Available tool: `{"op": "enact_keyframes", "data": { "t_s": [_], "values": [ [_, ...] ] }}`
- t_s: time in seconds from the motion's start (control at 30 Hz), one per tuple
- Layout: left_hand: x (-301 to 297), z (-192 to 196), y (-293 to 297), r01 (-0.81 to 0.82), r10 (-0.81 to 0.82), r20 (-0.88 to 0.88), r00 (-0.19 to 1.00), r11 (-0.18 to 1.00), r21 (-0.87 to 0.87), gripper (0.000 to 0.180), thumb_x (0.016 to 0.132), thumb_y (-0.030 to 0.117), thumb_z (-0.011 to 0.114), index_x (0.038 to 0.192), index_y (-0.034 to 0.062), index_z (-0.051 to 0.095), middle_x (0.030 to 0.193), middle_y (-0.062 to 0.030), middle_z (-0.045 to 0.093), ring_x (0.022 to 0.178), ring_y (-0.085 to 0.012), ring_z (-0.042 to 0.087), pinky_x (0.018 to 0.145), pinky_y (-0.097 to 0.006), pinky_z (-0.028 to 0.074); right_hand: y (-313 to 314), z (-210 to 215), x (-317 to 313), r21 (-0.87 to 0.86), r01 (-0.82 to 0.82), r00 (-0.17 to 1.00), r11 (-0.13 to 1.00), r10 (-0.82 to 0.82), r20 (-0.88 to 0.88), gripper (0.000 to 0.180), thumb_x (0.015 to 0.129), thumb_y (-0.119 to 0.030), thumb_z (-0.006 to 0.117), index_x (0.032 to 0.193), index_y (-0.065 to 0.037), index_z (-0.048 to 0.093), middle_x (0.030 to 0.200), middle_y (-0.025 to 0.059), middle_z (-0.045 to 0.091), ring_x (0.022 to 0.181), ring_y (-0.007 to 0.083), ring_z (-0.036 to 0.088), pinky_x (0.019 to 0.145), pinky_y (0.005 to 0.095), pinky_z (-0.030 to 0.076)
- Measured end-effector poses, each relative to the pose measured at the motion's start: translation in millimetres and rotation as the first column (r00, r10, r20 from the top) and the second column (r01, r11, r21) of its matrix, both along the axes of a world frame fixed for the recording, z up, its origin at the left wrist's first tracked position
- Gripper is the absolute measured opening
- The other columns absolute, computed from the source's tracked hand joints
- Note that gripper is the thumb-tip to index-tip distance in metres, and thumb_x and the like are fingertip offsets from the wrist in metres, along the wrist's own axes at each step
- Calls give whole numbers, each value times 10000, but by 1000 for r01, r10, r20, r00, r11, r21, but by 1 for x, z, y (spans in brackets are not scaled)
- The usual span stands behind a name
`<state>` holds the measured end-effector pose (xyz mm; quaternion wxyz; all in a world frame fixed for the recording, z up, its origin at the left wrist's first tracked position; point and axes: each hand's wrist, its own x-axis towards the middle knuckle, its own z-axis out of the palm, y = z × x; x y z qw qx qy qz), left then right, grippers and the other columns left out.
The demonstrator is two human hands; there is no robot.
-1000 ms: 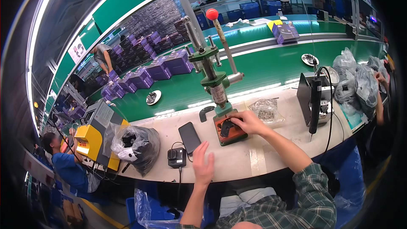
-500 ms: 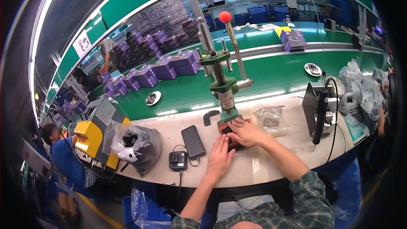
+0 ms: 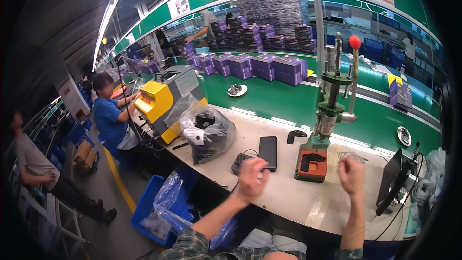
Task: The person assembles small metal components by hand on a factory assembly line, using a manual press and an electric screwdriver to join metal plates and electronic parts with screws.
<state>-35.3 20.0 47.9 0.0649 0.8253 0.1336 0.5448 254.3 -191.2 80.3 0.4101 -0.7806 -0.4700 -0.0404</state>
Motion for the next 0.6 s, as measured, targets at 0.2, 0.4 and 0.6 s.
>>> {"op": "enact_keyframes", "data": {
  "t_s": [0.2,0.4,0.6],
  "values": [
    [-71,100,169,-487,513,-295,806,859,162,84,917,89,628,944,30,681,983,-169,644,1000,-364,598,901,-488,474,-16,-74,78,-316,239,952,918,-157,263,92,838,-66,717,856,22,740,802,249,707,766,431,699,749,484,574],
    [-73,117,261,-707,305,-925,229,705,57,387,785,307,853,1122,128,790,1147,-175,750,1091,-347,709,949,-462,554,-11,-64,61,-295,304,944,906,-245,221,135,749,-87,797,740,26,722,796,265,699,815,449,696,805,503,575],
    [-79,91,293,-613,252,-857,449,785,-90,215,759,198,837,938,80,819,988,-200,769,989,-374,736,911,-457,581,-15,-71,67,-262,311,943,914,-263,202,171,724,-99,826,746,29,714,753,248,688,798,439,689,753,510,549]
  ]
}}
